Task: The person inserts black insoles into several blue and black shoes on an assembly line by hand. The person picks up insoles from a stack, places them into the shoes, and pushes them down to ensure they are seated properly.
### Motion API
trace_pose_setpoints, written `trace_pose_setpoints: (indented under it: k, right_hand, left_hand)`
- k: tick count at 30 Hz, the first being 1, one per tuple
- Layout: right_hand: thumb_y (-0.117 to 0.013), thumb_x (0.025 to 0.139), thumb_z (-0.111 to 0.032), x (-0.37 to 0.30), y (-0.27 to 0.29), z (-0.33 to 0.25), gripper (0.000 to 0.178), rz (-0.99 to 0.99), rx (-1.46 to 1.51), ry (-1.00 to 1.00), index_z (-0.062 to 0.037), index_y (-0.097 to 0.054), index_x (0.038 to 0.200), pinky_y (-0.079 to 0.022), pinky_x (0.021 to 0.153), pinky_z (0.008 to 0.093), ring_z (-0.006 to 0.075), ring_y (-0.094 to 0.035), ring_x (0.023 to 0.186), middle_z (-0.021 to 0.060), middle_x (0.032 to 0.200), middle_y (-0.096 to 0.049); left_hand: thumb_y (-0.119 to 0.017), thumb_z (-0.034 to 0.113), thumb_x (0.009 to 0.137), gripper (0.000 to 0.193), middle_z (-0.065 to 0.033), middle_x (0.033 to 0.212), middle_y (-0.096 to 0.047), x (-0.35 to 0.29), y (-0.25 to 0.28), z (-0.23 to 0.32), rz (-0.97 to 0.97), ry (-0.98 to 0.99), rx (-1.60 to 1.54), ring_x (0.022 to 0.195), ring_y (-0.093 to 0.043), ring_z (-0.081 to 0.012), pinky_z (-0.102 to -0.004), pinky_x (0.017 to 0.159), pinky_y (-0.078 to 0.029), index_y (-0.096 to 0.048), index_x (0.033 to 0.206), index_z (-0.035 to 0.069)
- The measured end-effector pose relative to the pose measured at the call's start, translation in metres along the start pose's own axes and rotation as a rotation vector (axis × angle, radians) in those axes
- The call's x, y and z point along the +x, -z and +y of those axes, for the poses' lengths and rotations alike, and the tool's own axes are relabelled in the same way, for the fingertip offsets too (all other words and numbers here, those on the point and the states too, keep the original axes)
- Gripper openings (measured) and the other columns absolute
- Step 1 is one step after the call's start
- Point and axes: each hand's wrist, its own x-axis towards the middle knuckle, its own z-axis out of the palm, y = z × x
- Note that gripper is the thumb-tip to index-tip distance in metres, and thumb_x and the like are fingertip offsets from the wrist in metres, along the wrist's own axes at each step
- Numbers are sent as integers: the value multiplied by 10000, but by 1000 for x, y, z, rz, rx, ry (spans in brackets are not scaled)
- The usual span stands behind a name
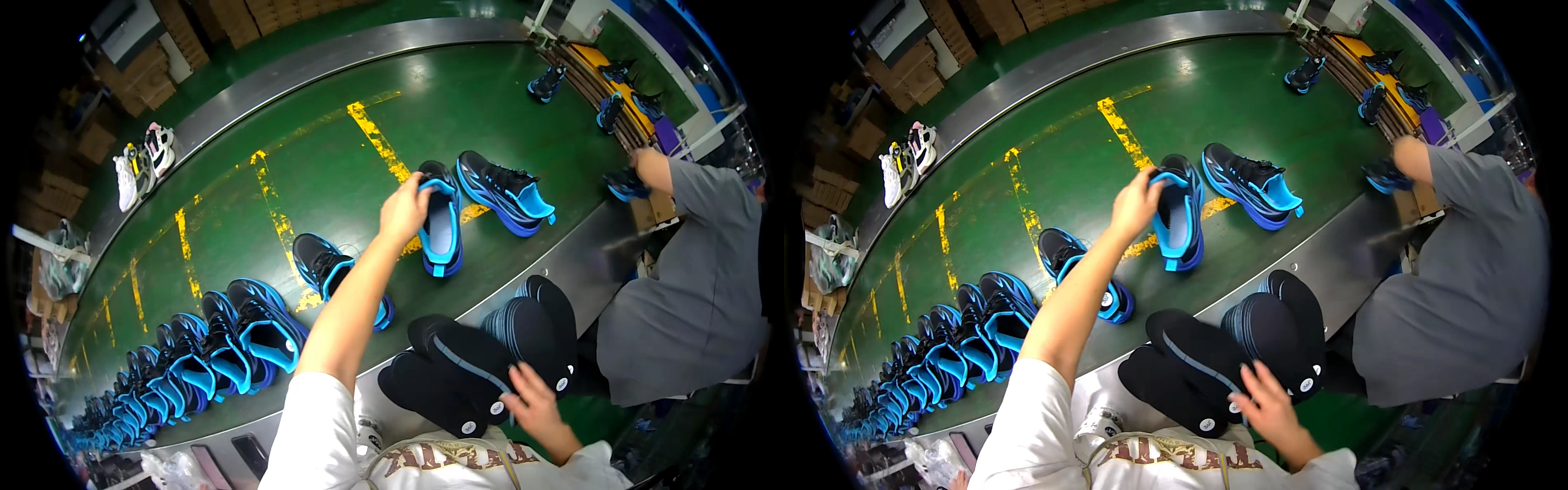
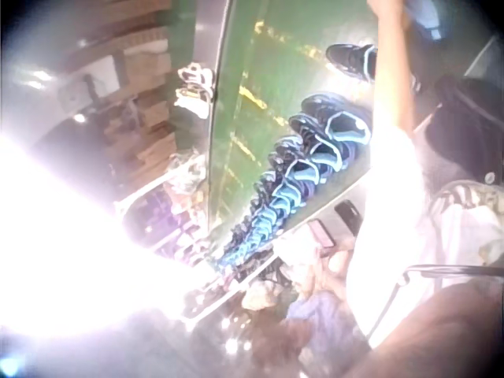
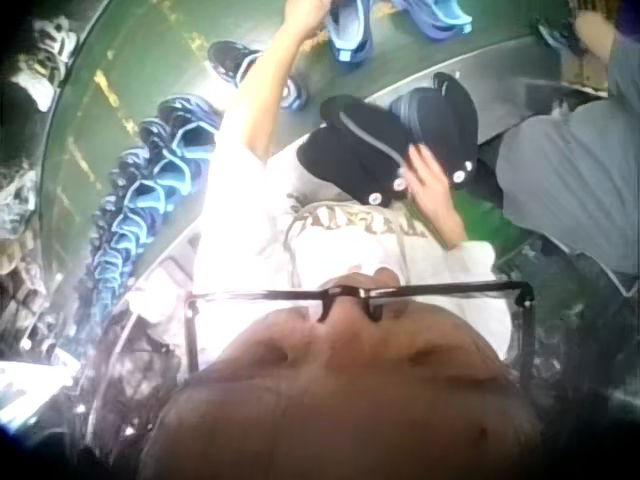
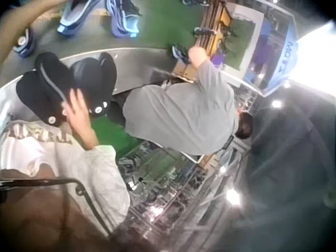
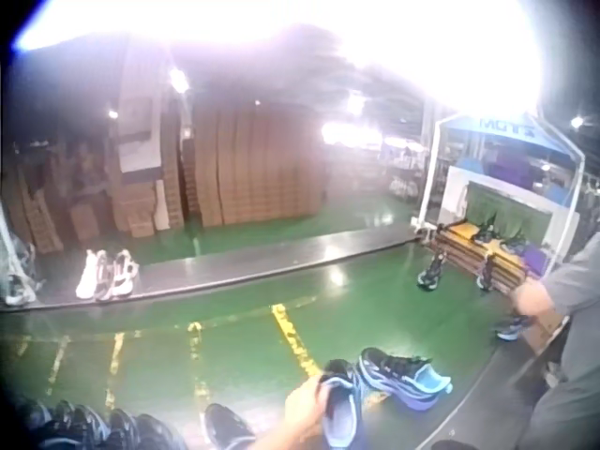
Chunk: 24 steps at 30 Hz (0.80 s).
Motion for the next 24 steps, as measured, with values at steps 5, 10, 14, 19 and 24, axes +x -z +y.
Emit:
trace_pose_setpoints:
  k: [5, 10, 14, 19, 24]
  right_hand:
    - [-631, 774, -125, 99, 46, -7, 176, 111, 232, 2, 4, -634, 893, -455, 659, 278, 203, -574, 774, 140, 878, -584]
    - [-635, 759, -191, 200, 34, -27, 201, -395, 505, -105, 8, -650, 734, -442, 541, 285, 166, -558, 569, 89, 629, -601]
    - [-613, 685, -167, 244, -32, -42, 207, -499, 139, 50, 38, -643, 690, -481, 598, 325, 273, -606, 604, 141, 625, -621]
    - [-507, 755, -118, 254, -105, -35, 185, -440, -328, 182, 12, -601, 847, -451, 760, 429, 352, -550, 895, 213, 999, -497]
    - [-590, 729, -232, 231, -92, -33, 286, -231, -460, 356, -6, -554, 900, -441, 785, 380, 303, -489, 934, 178, 976, -478]
  left_hand:
    - [-531, 324, 813, 369, -169, 863, -620, -30, 62, 2, 67, 80, 295, 806, -587, -355, -417, 685, -463, -503, 1066, 57]
    - [-567, 318, 789, 319, -178, 721, -601, -51, 83, -17, -22, 172, 299, 689, -588, -328, -399, 600, -447, -562, 865, 9]
    - [-605, 307, 775, 342, -125, 572, -524, -47, 88, -29, -165, 265, 151, 546, -516, -194, -340, 528, -396, -566, 737, -31]
    - [-602, 223, 796, 278, -73, 676, -581, -49, 90, -36, -313, 219, -70, 636, -514, -109, -287, 594, -425, -596, 881, -40]
    - [-587, 213, 807, 312, -109, 816, -631, -62, 90, -36, -273, 151, -62, 740, -583, -173, -307, 693, -445, -575, 1011, -23]
